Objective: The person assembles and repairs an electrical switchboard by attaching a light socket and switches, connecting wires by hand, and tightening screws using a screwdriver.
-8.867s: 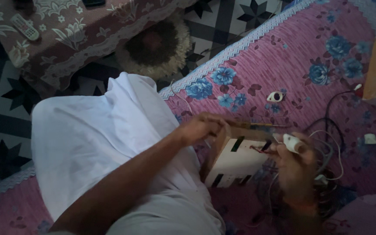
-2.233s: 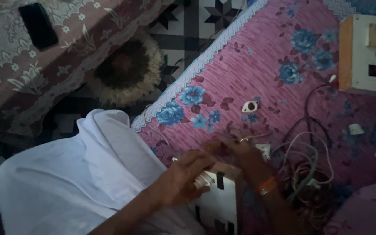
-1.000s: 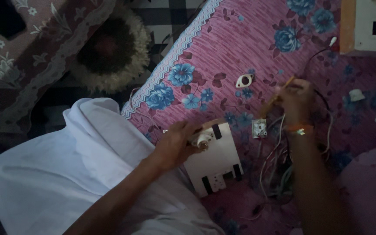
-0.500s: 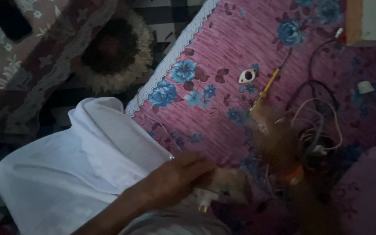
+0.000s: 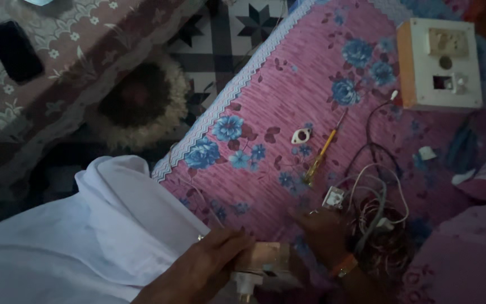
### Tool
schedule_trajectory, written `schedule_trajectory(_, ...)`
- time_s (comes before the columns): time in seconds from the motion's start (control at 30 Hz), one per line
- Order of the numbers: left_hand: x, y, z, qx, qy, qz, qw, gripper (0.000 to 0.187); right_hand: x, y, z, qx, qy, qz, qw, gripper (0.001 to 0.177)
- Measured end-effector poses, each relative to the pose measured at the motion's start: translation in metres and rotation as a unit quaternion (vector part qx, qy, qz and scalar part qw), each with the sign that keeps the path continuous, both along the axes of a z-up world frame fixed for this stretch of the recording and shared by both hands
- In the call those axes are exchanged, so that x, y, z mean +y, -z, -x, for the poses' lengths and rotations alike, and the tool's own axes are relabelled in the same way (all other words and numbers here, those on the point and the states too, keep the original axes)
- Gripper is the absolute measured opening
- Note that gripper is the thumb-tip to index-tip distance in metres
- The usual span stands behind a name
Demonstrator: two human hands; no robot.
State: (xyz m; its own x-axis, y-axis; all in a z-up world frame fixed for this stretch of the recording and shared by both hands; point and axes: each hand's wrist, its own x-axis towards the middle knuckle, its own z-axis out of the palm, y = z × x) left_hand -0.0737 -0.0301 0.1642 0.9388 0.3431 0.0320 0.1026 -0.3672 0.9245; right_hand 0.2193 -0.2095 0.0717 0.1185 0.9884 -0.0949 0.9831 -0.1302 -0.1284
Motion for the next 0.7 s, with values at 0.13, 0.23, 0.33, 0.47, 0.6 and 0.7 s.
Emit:
schedule_trajectory(0.13, 0.002, -0.003, -0.004, -0.019, -0.001, -0.013, 1.000, 0.052, -0.001, 0.000, -0.003, 0.030, -0.075, -0.066, 0.995, 0.040)
schedule_trajectory(0.23, 0.000, -0.002, -0.005, -0.048, -0.007, -0.016, 0.999, 0.047, -0.002, 0.009, -0.010, 0.042, -0.081, -0.016, 0.996, 0.032)
schedule_trajectory(0.33, -0.002, -0.002, -0.011, -0.058, -0.019, -0.015, 0.998, 0.035, -0.006, 0.019, -0.018, 0.006, -0.091, 0.014, 0.996, 0.036)
schedule_trajectory(0.47, 0.001, -0.003, -0.012, -0.048, -0.027, -0.014, 0.998, 0.031, -0.003, 0.030, -0.023, -0.130, -0.085, -0.036, 0.987, 0.029)
schedule_trajectory(0.6, 0.004, 0.000, -0.018, -0.015, -0.024, 0.011, 1.000, 0.031, 0.026, 0.009, -0.064, 0.184, 0.169, -0.188, 0.950, 0.023)
schedule_trajectory(0.7, 0.008, 0.004, -0.024, -0.016, -0.020, -0.017, 1.000, 0.033, 0.065, 0.005, -0.123, 0.105, 0.262, -0.163, 0.945, 0.027)
